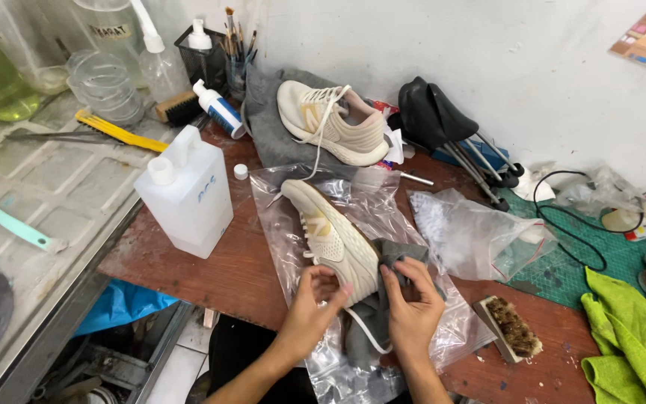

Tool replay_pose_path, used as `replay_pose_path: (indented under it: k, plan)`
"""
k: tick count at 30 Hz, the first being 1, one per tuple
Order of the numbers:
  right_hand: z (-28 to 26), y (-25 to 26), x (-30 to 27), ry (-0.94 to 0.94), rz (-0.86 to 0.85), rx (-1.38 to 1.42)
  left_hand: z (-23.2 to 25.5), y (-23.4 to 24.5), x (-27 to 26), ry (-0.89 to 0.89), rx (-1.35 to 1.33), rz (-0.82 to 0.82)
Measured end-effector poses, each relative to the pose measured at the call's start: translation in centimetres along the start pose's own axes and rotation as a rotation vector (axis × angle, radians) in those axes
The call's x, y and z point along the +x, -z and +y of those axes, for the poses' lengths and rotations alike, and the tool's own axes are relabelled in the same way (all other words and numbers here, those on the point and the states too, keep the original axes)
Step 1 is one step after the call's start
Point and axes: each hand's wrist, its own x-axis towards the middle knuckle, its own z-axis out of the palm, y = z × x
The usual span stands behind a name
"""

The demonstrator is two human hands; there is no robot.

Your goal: The person removes a pair of white sneakers from a plastic bag and places them on a workbench. They use a brush to scrub the shoes, then apply a liquid from a white bottle onto a grey cloth. The person wipes the shoes with the cloth, focusing on the upper and sole areas, and repeats the process on both shoes.

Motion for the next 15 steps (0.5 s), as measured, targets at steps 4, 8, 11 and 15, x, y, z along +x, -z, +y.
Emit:
replay_pose_path:
  k: [4,8,11,15]
  plan:
    - [0.8,0.2,-0.4,0.028,-0.012,-0.039,-0.3,-0.3,1.2,0.380,-0.925,-0.012]
    - [-1.3,0.5,-0.7,0.086,-0.078,-0.064,2.8,-0.7,1.1,0.425,-0.870,-0.031]
    - [-3.0,0.2,-0.5,0.170,-0.110,-0.124,2.1,0.0,1.2,0.333,-0.367,0.018]
    - [-4.6,-0.2,1.3,0.276,-0.191,-0.324,0.2,-0.8,-0.1,0.170,-0.041,-0.071]
